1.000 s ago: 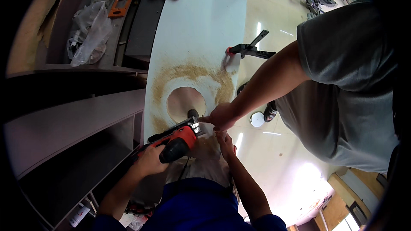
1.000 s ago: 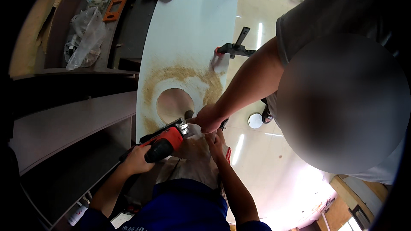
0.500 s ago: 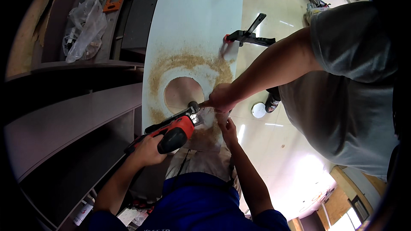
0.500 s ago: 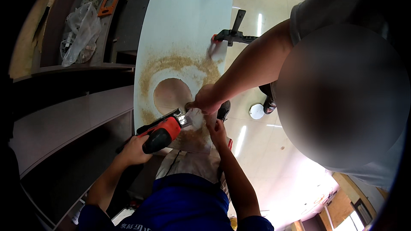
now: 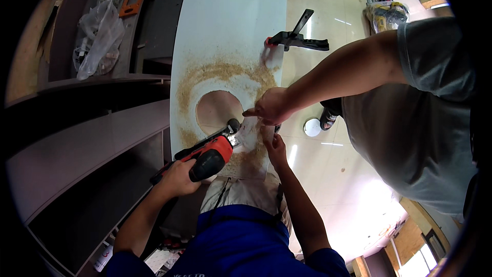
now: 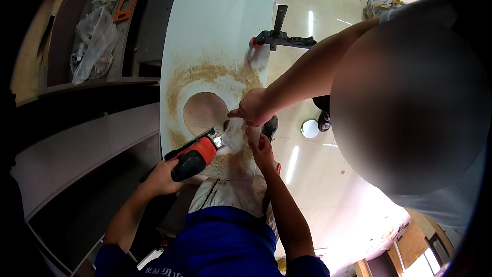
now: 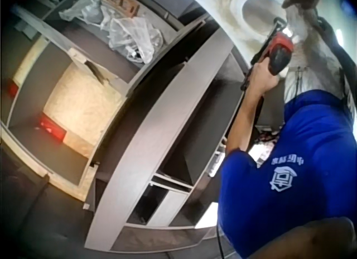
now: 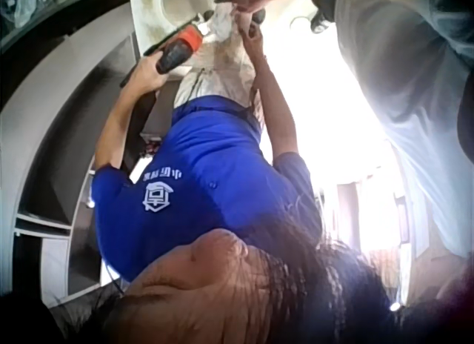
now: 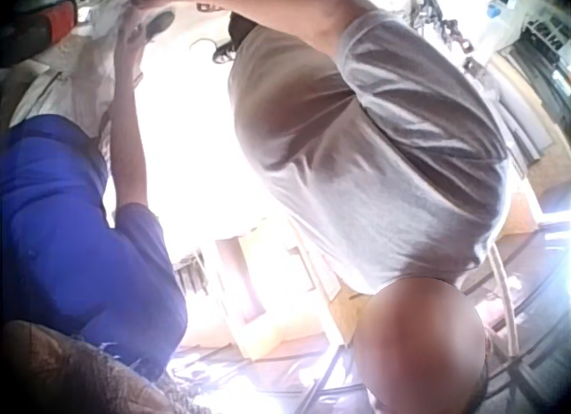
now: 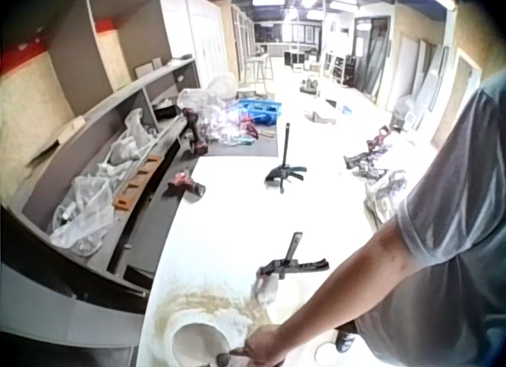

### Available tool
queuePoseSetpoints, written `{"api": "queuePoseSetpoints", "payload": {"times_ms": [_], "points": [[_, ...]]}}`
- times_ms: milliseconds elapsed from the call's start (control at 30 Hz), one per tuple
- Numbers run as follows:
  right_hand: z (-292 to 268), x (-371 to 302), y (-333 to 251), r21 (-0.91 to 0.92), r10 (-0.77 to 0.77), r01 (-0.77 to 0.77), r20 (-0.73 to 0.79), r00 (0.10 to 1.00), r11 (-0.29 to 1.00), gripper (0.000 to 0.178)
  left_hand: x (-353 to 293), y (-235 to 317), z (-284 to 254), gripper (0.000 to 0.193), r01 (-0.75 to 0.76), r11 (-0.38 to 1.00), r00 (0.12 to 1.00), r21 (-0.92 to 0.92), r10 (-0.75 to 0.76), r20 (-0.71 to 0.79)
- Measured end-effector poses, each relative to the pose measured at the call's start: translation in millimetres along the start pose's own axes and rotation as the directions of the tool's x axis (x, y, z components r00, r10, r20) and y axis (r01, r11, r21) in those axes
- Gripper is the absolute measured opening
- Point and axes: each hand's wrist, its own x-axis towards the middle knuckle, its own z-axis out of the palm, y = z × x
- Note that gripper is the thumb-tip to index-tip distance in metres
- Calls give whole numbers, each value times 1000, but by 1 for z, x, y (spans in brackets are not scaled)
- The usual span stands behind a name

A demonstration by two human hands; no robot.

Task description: The person uses a cordless drill to make a pilot hole in a white board, then switches to a jigsaw to cut a circular opening along a marked line. A second person briefly assists by holding the board and removing the cut piece.

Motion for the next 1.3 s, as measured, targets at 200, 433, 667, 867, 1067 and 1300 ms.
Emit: {"api": "queuePoseSetpoints", "payload": {"times_ms": [200,433,667,867,1067,1300], "points": [[11,5,11,-234,-175,166,-15,985,958,39,7,-2,0,31,66,998,997,-13,-65,50],[20,5,-9,-214,-127,123,-7,992,969,39,12,-5,-2,39,106,994,989,38,-109,100],[20,1,-10,-186,-108,103,-15,994,977,38,14,13,-8,26,77,997,994,-10,-76,75],[7,10,16,-223,-147,135,-42,988,965,40,15,10,-5,29,79,997,993,24,-81,81],[8,0,-9,7,-45,45,2,999,999,34,6,-3,4,29,116,991,990,74,-121,66],[-8,2,-5,-204,-14,10,-14,1000,979,34,4,4,0,27,138,986,986,90,-145,78]]}}
